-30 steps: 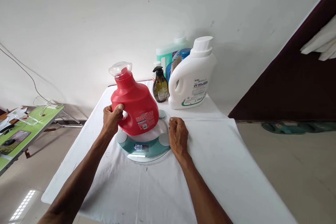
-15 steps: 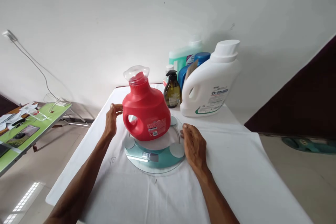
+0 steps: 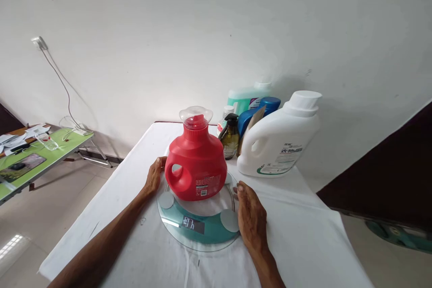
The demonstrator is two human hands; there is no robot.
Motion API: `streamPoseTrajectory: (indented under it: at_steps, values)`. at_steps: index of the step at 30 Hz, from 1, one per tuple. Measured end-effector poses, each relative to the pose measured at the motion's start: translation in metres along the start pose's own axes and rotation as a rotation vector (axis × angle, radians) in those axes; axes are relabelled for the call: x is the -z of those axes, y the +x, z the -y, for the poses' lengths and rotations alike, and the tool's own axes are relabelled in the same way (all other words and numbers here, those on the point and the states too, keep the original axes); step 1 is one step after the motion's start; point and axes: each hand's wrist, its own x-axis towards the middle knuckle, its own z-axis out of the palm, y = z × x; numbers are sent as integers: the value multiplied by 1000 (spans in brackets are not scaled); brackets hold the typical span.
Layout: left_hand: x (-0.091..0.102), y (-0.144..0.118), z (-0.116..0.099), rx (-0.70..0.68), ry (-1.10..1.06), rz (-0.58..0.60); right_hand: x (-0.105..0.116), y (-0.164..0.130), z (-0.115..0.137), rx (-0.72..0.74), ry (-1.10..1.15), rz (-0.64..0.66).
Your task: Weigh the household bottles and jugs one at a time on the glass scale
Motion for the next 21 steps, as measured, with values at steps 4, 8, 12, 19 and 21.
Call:
streamPoseTrajectory:
  at_steps: [4,8,12,19,21]
  values:
    - [-1,1,7,14,-1,4,1,3,-1,-30,46,20]
    - [-1,2,7,4,19,-6,1,4,4,-15,4,7]
    - [1,3,3,-12,45,9,1,2,12,9,-70,1]
    - [2,4,1,-9,109,18,-2,0,16,7,-69,-20]
    - [2,5,1,-19,107,22,-3,0,16,6,-67,-20]
